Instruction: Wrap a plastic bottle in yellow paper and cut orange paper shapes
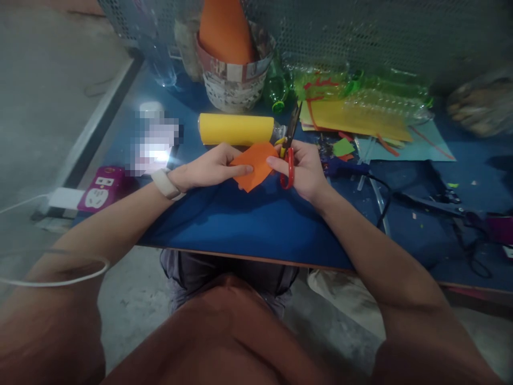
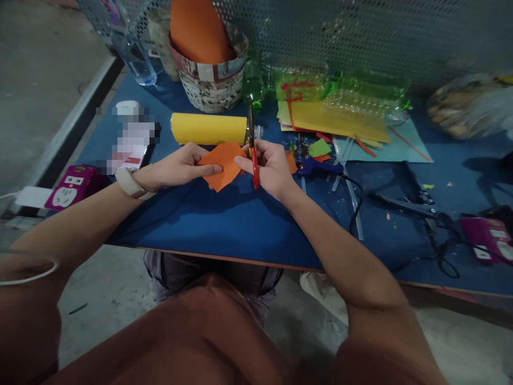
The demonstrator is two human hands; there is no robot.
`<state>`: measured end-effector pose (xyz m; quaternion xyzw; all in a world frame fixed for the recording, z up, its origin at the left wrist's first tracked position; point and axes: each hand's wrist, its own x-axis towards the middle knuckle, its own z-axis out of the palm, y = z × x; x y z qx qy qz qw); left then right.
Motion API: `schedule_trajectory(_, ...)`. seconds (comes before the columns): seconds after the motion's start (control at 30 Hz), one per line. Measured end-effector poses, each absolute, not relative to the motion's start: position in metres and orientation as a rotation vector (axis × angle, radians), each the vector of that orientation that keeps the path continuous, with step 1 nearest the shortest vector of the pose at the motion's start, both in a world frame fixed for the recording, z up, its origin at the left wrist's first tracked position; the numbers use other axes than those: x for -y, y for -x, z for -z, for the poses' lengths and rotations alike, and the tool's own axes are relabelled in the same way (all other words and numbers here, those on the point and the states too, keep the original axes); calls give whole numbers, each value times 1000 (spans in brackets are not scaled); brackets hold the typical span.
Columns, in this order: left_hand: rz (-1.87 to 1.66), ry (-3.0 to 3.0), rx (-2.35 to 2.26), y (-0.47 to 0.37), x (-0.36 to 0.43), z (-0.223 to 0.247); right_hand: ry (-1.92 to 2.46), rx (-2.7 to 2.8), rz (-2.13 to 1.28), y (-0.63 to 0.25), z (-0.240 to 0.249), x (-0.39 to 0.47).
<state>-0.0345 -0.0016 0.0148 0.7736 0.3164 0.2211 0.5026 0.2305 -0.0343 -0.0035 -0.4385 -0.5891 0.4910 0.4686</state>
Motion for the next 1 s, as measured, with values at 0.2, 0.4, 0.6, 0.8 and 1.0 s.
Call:
schedule_trajectory(0.2,-517,-1871,-693,35,0,-17,1176,1630,-1214,-250,-16,33)
schedule_trajectory(0.4,-402,-1855,-612,37,0,-23,1234,1908,-1233,-272,-35,31)
schedule_trajectory(0.6,-329,-1874,-571,38,-4,-23,1298,2081,-1242,-282,-33,25)
schedule_trajectory(0.8,-316,-1881,-666,39,-5,-22,1359,2149,-1200,-282,-35,27)
schedule_trajectory(1.0,-308,-1820,-749,35,3,-29,1314,2110,-1235,-280,-36,27)
